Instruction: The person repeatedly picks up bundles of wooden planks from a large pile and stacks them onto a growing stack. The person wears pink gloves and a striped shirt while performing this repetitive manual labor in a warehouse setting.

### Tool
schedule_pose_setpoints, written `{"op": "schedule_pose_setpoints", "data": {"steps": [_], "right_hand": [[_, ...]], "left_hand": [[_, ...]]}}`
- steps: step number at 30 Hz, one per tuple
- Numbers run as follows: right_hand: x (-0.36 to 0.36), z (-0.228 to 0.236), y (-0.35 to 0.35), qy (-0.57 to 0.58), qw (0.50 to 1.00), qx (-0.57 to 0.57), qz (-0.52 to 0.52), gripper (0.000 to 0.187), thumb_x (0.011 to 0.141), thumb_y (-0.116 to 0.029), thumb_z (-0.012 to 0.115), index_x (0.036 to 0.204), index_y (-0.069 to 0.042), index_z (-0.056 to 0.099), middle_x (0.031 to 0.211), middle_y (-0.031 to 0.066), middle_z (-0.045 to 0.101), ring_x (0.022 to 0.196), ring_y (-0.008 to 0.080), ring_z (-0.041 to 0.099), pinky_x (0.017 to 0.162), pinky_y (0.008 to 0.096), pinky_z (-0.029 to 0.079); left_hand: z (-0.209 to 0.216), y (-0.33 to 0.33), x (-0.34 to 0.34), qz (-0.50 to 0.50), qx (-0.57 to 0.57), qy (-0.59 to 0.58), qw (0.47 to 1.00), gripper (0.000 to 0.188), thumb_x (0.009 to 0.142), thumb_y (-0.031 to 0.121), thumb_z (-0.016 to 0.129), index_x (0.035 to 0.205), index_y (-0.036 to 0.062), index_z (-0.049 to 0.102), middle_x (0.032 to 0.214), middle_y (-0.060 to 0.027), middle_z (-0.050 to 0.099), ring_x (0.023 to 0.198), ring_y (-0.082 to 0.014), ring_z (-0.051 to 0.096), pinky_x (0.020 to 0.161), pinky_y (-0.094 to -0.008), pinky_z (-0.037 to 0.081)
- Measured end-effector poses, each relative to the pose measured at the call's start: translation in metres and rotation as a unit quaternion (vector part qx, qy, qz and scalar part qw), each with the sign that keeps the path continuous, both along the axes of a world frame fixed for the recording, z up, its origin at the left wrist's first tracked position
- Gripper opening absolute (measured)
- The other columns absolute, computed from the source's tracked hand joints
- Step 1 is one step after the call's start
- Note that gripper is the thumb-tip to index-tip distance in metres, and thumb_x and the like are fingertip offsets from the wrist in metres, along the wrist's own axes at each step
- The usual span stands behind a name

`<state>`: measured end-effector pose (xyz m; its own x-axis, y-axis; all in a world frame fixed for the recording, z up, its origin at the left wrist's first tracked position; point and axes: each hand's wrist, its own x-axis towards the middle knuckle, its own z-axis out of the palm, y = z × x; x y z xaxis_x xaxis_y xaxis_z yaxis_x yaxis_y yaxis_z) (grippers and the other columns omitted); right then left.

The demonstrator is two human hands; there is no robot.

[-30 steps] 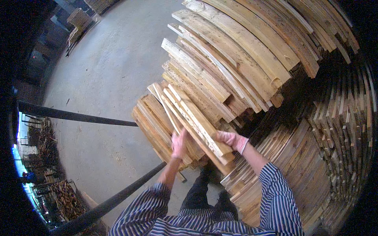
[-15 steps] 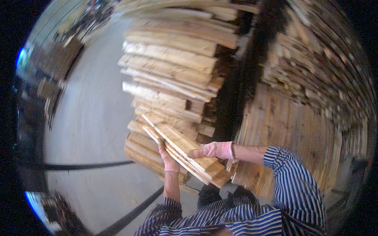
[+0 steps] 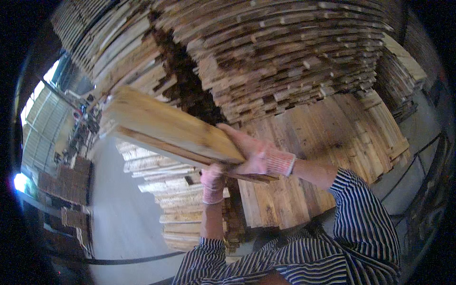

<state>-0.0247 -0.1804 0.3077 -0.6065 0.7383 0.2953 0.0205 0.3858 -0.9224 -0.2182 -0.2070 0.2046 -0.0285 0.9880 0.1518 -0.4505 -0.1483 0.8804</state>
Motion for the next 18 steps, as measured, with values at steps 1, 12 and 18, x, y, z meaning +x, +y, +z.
{"op": "schedule_pose_setpoints", "data": {"steps": [1, 12, 18], "right_hand": [[0.02, -0.028, -0.003, 0.013, 0.999, 0.01, -0.03, 0.117, 0.066, -0.032, 0.088, 0.155, -0.007, 0.015, 0.143, 0.0241, 0.047, 0.13, 0.0342, 0.051, 0.107, 0.0371, 0.043], [0.249, -0.071, -0.1, -0.13, 0.922, -0.044, -0.361, 0.101, 0.088, -0.067, 0.057, 0.158, -0.006, 0.015, 0.158, 0.0236, 0.028, 0.144, 0.0343, 0.034, 0.118, 0.0397, 0.029], [0.444, -0.123, -0.13, -0.212, 0.839, -0.039, -0.5, 0.088, 0.09, -0.062, 0.059, 0.153, -0.006, 0.032, 0.15, 0.0272, 0.04, 0.139, 0.037, 0.041, 0.115, 0.0395, 0.033]], "left_hand": [[0.022, -0.002, 0.013, -0.008, 0.062, 0.064, 0.996, 0.071, 0.077, 0.025, 0.083, 0.135, 0.0042, 0.048, 0.119, -0.0074, 0.06, 0.105, -0.0208, 0.06, 0.089, -0.0375, 0.051], [0.069, 0.033, 0.282, -0.188, -0.143, -0.099, 0.967, 0.033, 0.096, 0.026, 0.063, 0.12, 0.0029, 0.062, 0.112, -0.0093, 0.066, 0.106, -0.022, 0.063, 0.099, -0.0379, 0.051], [-0.052, 0.028, 0.433, -0.3, -0.267, -0.09, 0.911, 0.068, 0.087, 0.053, 0.069, 0.133, 0.0052, 0.053, 0.131, -0.0132, 0.059, 0.119, -0.0291, 0.056, 0.106, -0.0458, 0.045]]}}
